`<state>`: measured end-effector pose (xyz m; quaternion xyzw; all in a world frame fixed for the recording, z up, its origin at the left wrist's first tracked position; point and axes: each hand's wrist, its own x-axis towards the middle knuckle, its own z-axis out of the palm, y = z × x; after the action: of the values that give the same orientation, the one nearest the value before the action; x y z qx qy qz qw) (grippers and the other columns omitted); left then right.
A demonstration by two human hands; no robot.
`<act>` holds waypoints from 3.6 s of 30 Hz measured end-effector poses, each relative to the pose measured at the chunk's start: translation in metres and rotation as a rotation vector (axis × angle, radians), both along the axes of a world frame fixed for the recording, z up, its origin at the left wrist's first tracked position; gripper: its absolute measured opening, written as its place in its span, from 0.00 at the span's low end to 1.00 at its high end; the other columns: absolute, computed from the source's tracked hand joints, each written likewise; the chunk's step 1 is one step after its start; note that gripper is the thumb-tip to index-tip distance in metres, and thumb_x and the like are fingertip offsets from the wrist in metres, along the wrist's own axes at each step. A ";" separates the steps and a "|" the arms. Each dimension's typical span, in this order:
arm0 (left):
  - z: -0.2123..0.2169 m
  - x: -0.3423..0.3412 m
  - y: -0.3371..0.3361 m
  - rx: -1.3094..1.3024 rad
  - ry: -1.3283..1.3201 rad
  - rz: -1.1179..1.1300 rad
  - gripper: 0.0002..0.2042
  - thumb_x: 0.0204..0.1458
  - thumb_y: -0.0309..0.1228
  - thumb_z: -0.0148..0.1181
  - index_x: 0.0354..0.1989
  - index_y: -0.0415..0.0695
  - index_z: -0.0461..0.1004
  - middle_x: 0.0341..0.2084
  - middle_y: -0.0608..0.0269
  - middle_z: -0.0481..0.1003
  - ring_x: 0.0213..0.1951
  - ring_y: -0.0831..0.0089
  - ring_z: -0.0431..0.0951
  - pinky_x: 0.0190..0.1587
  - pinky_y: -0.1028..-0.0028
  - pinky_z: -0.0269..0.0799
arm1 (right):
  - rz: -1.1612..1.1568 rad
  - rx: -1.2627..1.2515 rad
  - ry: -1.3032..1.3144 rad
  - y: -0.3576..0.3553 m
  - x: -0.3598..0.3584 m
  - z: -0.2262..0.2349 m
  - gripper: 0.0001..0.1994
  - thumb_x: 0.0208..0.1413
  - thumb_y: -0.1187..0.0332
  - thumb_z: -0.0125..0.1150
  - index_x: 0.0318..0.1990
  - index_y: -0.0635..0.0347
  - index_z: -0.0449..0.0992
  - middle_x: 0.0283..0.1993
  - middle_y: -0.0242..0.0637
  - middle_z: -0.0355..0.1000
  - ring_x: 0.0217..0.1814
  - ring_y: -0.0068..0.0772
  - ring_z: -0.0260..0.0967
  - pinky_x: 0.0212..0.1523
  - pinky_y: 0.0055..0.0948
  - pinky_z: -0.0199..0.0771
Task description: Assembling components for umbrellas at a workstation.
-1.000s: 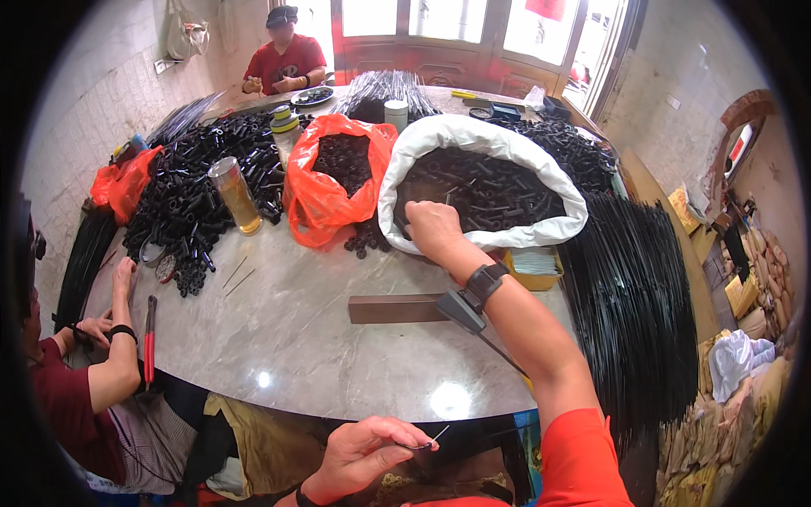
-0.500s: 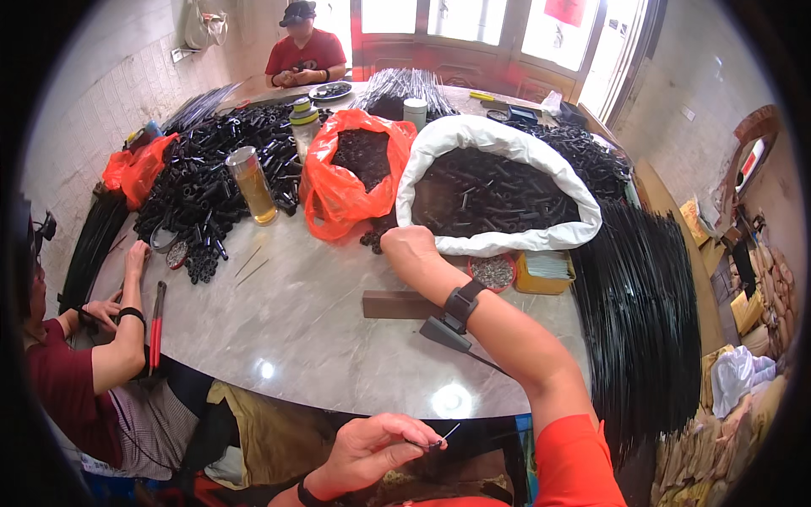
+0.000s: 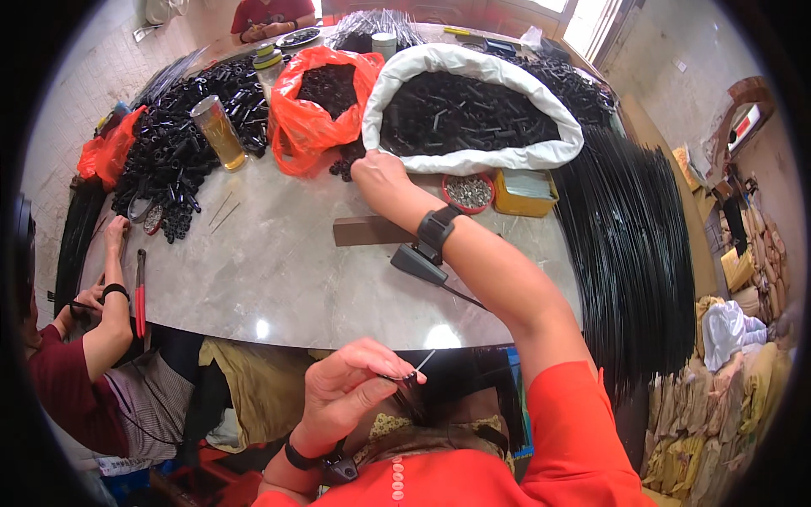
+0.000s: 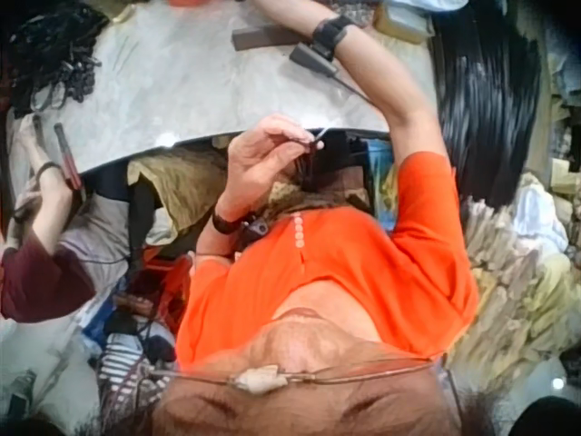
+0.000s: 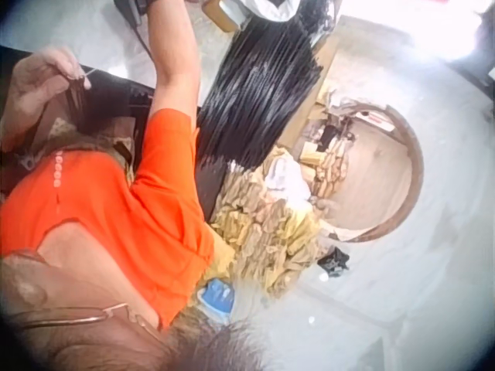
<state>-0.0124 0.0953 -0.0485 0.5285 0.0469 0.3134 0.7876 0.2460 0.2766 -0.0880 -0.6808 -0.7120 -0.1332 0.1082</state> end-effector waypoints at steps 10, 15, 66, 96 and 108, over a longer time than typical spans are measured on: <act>0.004 0.005 -0.009 -0.151 -0.015 0.039 0.18 0.56 0.15 0.58 0.54 0.35 0.64 0.35 0.55 0.76 0.44 0.61 0.80 0.52 0.53 0.77 | 0.231 -0.155 0.529 -0.031 0.012 0.026 0.10 0.50 0.76 0.60 0.41 0.68 0.76 0.37 0.52 0.78 0.36 0.45 0.79 0.36 0.36 0.80; 0.003 0.002 -0.012 -0.127 -0.016 0.024 0.18 0.56 0.16 0.59 0.54 0.35 0.64 0.36 0.53 0.77 0.44 0.61 0.80 0.52 0.53 0.77 | 0.209 -0.426 1.357 -0.118 -0.004 0.111 0.11 0.57 0.76 0.57 0.46 0.69 0.75 0.42 0.41 0.78 0.36 0.25 0.77 0.37 0.24 0.78; 0.020 0.012 -0.053 -0.046 0.036 0.153 0.22 0.57 0.17 0.60 0.58 0.37 0.59 0.35 0.56 0.76 0.39 0.72 0.79 0.45 0.72 0.76 | 0.138 -0.572 2.031 -0.296 -0.035 0.103 0.14 0.65 0.66 0.58 0.53 0.65 0.72 0.41 0.39 0.78 0.43 0.28 0.78 0.46 0.27 0.78; 0.020 0.011 -0.052 -0.082 0.060 0.136 0.23 0.57 0.17 0.60 0.58 0.36 0.59 0.36 0.54 0.76 0.39 0.71 0.78 0.46 0.72 0.76 | 0.231 -0.632 1.850 -0.289 -0.031 0.111 0.13 0.61 0.67 0.64 0.47 0.67 0.77 0.39 0.33 0.77 0.40 0.19 0.73 0.43 0.21 0.75; 0.018 0.011 -0.052 -0.056 0.020 0.121 0.21 0.58 0.15 0.58 0.58 0.37 0.60 0.38 0.59 0.76 0.42 0.76 0.77 0.48 0.77 0.74 | 0.216 -0.688 1.826 -0.291 -0.037 0.125 0.12 0.61 0.68 0.65 0.47 0.67 0.79 0.41 0.35 0.79 0.40 0.19 0.75 0.40 0.19 0.74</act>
<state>-0.0017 0.0430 -0.0301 0.5057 0.0953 0.3537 0.7811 0.2089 -0.0142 0.0367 -0.4476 -0.4130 0.6699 0.4246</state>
